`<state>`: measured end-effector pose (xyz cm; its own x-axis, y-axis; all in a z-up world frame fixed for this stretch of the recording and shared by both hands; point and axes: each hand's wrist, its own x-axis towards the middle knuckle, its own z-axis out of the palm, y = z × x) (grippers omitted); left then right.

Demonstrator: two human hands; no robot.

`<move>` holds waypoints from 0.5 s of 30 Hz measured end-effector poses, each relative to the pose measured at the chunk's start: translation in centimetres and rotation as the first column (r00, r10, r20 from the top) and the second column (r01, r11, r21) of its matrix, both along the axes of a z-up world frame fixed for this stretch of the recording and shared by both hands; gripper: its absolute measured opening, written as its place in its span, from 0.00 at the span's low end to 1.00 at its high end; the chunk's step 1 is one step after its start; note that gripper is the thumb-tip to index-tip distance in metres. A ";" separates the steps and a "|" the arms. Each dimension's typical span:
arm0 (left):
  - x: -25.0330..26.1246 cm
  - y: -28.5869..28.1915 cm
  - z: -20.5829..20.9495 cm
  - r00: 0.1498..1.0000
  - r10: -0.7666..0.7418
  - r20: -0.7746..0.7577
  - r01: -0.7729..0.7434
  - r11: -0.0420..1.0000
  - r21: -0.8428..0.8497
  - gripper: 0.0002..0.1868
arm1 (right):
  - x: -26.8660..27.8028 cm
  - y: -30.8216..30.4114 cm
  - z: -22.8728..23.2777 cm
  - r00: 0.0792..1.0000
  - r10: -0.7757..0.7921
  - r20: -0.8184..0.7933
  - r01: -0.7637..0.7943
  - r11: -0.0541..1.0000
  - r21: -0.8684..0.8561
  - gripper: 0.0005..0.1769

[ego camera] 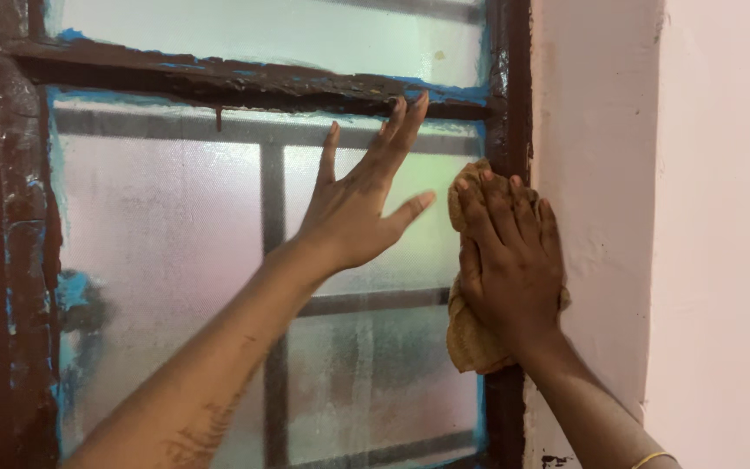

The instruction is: The person wipes the glass and the dark wooden frame of a window using a cloth.

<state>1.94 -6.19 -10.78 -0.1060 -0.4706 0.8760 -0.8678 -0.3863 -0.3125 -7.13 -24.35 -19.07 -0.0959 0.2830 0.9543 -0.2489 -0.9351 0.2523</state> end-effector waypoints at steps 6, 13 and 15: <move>-0.5 -0.6 -1.6 0.905 -0.284 -0.317 0.194 0.938 -0.286 0.36 | 0.2 -0.1 -0.1 0.999 -0.037 0.032 0.037 0.999 -0.013 0.28; -0.1 0.0 -2.2 0.855 -0.518 -0.017 0.484 0.810 -0.331 0.47 | 0.3 -0.1 -0.1 0.999 -0.029 0.014 0.029 1.000 -0.001 0.28; 0.3 -0.4 -2.3 0.880 -0.468 -0.077 0.403 0.823 -0.400 0.33 | 0.3 0.0 0.1 1.000 -0.031 0.006 0.031 1.000 -0.001 0.28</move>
<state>2.22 -6.60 -13.05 -0.0635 -0.0567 0.9964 -0.9979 -0.0123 -0.0643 -6.85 -24.40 -19.01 -0.0925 0.2869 0.9535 -0.2790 -0.9267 0.2518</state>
